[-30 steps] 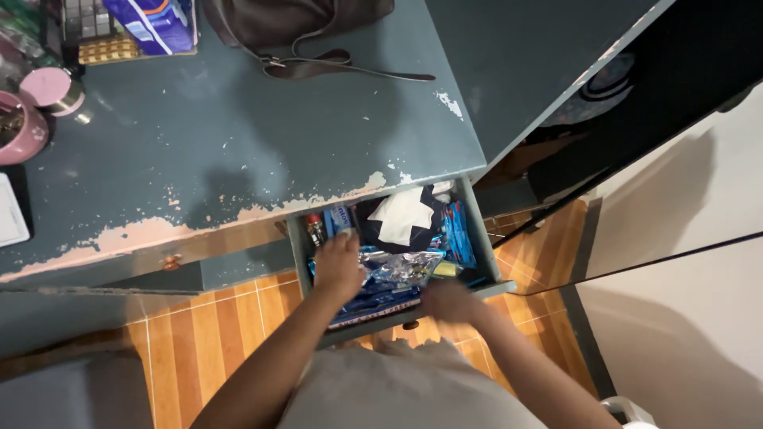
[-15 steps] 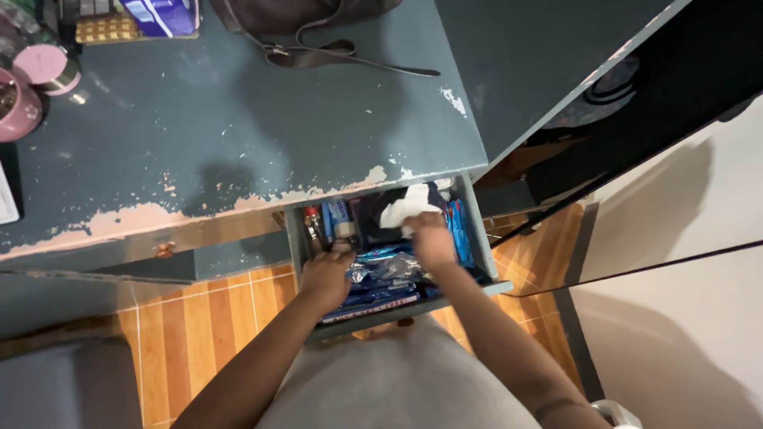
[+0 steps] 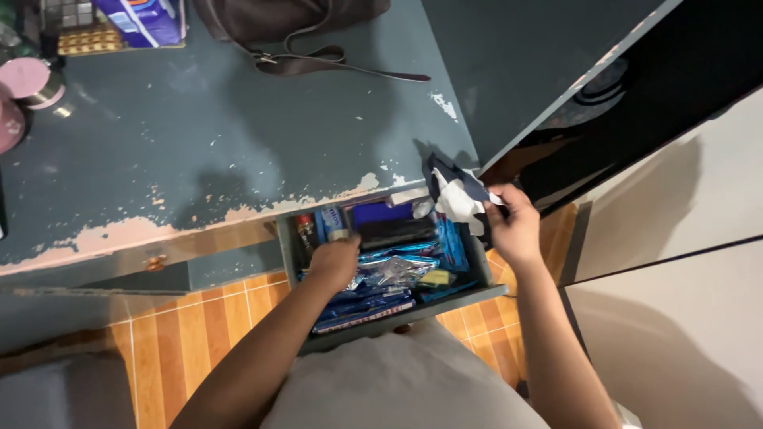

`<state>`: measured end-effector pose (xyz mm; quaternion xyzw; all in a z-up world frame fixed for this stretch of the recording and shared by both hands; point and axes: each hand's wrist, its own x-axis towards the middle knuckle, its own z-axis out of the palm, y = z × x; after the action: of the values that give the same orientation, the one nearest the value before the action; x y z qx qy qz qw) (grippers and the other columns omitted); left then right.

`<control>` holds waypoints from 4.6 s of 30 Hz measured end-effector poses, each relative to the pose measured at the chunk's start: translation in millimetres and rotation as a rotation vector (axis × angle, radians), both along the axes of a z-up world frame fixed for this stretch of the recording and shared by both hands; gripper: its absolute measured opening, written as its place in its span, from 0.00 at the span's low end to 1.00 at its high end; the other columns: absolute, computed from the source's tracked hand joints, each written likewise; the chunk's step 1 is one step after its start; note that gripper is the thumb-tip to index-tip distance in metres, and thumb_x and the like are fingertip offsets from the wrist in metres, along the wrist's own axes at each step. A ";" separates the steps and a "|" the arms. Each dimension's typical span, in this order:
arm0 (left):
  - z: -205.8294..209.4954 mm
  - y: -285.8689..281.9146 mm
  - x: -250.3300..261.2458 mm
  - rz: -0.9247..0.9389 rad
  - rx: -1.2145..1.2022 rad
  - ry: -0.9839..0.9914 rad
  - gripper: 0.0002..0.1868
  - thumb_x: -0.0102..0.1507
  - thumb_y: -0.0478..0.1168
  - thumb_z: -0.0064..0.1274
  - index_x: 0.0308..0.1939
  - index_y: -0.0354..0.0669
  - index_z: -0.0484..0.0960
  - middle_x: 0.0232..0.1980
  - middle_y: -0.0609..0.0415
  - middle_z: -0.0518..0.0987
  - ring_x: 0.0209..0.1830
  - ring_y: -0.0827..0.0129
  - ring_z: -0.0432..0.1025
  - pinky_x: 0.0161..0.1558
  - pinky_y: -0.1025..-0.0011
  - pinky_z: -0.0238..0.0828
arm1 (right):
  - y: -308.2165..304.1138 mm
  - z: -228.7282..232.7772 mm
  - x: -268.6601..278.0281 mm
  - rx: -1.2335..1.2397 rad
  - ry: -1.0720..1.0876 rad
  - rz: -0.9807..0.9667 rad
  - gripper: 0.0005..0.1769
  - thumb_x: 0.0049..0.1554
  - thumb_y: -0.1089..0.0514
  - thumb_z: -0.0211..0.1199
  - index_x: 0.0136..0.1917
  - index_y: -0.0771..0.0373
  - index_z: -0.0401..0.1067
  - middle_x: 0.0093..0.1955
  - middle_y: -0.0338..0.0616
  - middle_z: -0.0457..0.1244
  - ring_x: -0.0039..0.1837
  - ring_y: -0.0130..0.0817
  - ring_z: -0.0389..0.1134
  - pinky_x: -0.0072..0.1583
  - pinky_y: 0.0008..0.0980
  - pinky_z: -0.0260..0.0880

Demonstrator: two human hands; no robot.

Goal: Preparing a trash bag by tearing it from a roll, unfolding it, and hanging it on a door handle

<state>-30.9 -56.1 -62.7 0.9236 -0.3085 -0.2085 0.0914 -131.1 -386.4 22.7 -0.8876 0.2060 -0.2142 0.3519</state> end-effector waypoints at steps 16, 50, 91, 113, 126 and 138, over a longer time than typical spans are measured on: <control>-31.2 -70.1 45.9 -0.008 0.094 0.121 0.26 0.59 0.56 0.60 0.59 0.52 0.81 0.63 0.49 0.74 0.69 0.48 0.61 0.60 0.52 0.66 | 49.2 43.9 -2.1 -0.055 0.040 0.277 0.15 0.52 0.67 0.67 0.51 0.50 0.77 0.40 0.45 0.65 0.47 0.52 0.71 0.52 0.45 0.70; 215.2 72.6 49.3 0.378 -0.766 0.036 0.22 0.73 0.52 0.37 0.50 0.42 0.82 0.46 0.40 0.83 0.53 0.41 0.75 0.55 0.48 0.72 | 174.2 87.1 121.0 1.604 0.094 0.363 0.28 0.56 0.53 0.70 0.67 0.61 0.69 0.63 0.60 0.67 0.62 0.56 0.70 0.61 0.64 0.69; 279.0 120.7 82.5 0.722 -1.711 0.526 0.17 0.74 0.45 0.40 0.54 0.39 0.80 0.52 0.46 0.80 0.57 0.60 0.78 0.64 0.57 0.74 | 159.3 64.4 99.8 1.838 0.216 -0.049 0.41 0.48 0.39 0.73 0.68 0.64 0.69 0.69 0.56 0.64 0.73 0.56 0.62 0.75 0.61 0.53; 279.4 203.5 106.2 1.128 -2.178 0.496 0.15 0.62 0.37 0.53 0.52 0.35 0.83 0.55 0.49 0.85 0.53 0.63 0.81 0.58 0.65 0.81 | 94.1 36.2 105.2 1.848 0.103 0.454 0.34 0.49 0.48 0.69 0.67 0.61 0.68 0.61 0.57 0.62 0.55 0.51 0.68 0.57 0.45 0.71; 236.0 231.1 120.9 1.201 -2.274 0.706 0.21 0.60 0.40 0.50 0.55 0.40 0.84 0.59 0.49 0.85 0.59 0.59 0.79 0.66 0.61 0.76 | 62.9 48.6 108.7 1.633 -0.010 0.159 0.25 0.50 0.45 0.68 0.57 0.60 0.73 0.49 0.50 0.69 0.48 0.44 0.70 0.53 0.38 0.70; 286.7 149.1 87.7 0.818 0.063 -0.366 0.37 0.65 0.71 0.52 0.59 0.42 0.85 0.61 0.39 0.81 0.68 0.48 0.70 0.65 0.54 0.65 | 100.2 107.3 129.7 1.411 -0.152 0.646 0.30 0.45 0.75 0.56 0.62 0.63 0.70 0.52 0.52 0.68 0.53 0.48 0.72 0.55 0.45 0.73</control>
<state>56.8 93.0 224.0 0.9936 0.0777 0.0022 0.0819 -1.3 -286.2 130.0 -0.4527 0.0002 0.0204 0.8914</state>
